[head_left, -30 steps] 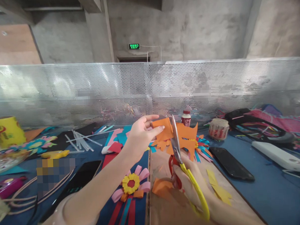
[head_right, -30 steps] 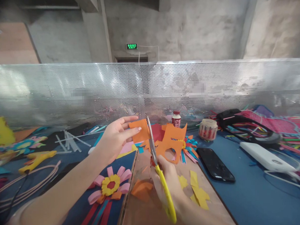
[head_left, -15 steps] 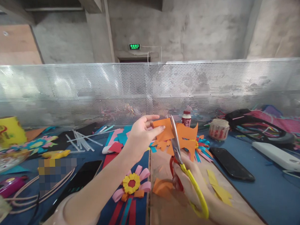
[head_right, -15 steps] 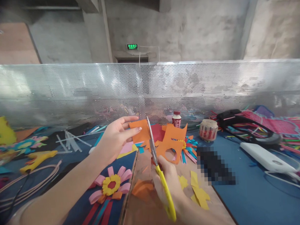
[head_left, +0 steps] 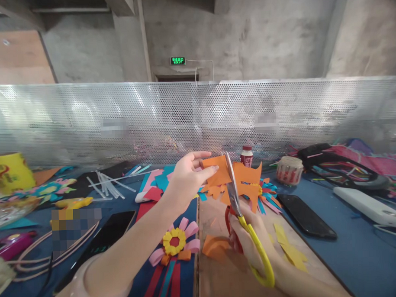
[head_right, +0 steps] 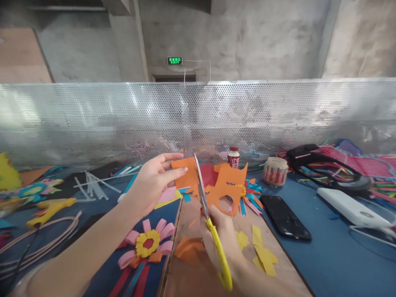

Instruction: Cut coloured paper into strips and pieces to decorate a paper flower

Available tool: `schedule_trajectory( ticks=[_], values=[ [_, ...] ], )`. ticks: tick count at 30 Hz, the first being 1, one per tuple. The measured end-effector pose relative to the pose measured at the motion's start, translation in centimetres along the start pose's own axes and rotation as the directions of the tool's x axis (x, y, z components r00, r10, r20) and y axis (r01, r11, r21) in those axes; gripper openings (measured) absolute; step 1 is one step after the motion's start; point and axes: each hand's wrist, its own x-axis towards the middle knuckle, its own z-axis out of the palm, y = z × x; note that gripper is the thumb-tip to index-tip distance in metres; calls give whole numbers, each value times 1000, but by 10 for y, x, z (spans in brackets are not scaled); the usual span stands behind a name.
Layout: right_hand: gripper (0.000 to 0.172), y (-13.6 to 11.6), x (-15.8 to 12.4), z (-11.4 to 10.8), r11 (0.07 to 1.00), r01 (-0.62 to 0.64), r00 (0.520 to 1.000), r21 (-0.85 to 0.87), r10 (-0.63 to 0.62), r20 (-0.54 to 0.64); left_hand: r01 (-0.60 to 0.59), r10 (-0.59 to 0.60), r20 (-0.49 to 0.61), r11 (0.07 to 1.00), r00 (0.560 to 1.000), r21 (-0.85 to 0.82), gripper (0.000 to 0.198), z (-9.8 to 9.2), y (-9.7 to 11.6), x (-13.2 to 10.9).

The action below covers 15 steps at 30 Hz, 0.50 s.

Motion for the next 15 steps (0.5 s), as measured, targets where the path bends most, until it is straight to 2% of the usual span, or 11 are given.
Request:
schedule_trajectory(
  ticks=[15],
  values=[
    [24,5,-2,-1,999,-48,999,-5,48,15,8,-8,2,1000,1000,18,39,1,1,-1]
  ],
)
